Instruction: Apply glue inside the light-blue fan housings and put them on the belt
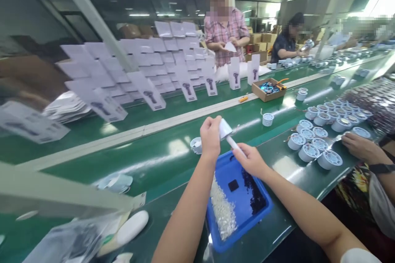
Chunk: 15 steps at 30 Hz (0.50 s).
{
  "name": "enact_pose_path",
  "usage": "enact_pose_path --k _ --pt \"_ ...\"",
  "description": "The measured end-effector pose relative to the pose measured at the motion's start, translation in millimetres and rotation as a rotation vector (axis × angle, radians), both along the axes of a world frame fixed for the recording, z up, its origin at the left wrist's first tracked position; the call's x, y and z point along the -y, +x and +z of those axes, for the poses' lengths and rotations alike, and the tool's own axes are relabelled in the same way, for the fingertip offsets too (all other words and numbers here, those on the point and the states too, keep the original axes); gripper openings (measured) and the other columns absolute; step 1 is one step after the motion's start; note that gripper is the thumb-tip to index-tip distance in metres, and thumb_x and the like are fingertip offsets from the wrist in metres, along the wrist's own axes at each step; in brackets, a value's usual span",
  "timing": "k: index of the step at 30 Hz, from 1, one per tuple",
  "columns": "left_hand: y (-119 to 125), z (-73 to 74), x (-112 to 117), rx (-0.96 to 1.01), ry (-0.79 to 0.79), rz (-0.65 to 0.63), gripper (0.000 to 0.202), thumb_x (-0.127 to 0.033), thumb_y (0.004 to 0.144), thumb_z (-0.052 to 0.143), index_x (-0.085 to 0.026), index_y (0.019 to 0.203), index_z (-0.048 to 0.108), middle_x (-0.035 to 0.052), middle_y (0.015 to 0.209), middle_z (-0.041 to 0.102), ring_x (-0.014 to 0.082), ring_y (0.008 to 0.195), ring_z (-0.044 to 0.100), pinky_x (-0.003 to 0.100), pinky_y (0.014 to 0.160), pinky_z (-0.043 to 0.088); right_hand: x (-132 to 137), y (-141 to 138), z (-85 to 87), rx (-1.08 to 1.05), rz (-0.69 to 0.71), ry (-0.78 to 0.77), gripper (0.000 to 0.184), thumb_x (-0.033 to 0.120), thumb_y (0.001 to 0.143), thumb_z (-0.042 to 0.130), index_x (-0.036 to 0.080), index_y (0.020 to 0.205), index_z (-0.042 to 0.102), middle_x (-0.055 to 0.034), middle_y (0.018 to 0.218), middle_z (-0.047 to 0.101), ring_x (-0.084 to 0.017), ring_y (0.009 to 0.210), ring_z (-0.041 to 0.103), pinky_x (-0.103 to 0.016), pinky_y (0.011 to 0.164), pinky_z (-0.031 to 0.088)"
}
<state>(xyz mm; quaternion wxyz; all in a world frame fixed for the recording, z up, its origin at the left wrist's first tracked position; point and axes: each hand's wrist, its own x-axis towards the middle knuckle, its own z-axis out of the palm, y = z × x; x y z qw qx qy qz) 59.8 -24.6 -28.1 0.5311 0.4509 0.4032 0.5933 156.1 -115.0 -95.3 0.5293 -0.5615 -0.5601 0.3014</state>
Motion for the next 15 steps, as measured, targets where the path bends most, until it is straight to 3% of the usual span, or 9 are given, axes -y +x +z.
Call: enact_pose_path --k 4,8,13,15 --pt "10 -2.7 10 0.082 -0.023 0.075 0.037 -0.026 0.073 0.060 -0.019 0.053 0.030 -0.0092 0.049 0.030 0.0040 0.044 0.033 0.017 0.044 0.031 3 -9 -0.4 -0.022 0.032 -0.024 0.028 0.043 0.086 0.049 0.019 0.073 0.057 0.0054 0.054 0.044 -0.009 0.052 0.038 -0.023 0.050 0.030" --pt "11 2.7 17 0.165 -0.103 0.063 0.029 -0.032 0.068 0.060 -0.021 0.059 0.035 -0.0096 0.048 0.039 0.0075 0.045 0.049 0.019 0.048 0.043 5 -13 0.3 -0.083 0.057 0.022 0.033 0.046 0.088 0.048 0.019 0.070 0.053 0.0055 0.055 0.038 -0.009 0.053 0.034 -0.023 0.050 0.027" --pt "10 6.9 22 0.254 -0.246 0.006 0.024 -0.037 0.066 0.057 -0.022 0.067 0.038 -0.0077 0.054 0.049 0.0119 0.054 0.061 0.020 0.046 0.044 4 -13 1.1 -0.181 0.120 0.024 0.041 0.056 0.087 0.046 0.019 0.070 0.053 0.0069 0.053 0.031 -0.008 0.050 0.027 -0.024 0.047 0.022" --pt "11 4.1 22 0.244 -0.213 0.009 0.027 -0.040 0.066 0.058 -0.022 0.069 0.037 -0.0082 0.055 0.046 0.0124 0.057 0.063 0.020 0.047 0.046 3 -13 1.1 -0.210 0.138 0.007 0.043 0.059 0.087 0.045 0.019 0.071 0.053 0.0078 0.052 0.028 -0.008 0.048 0.024 -0.025 0.046 0.019"
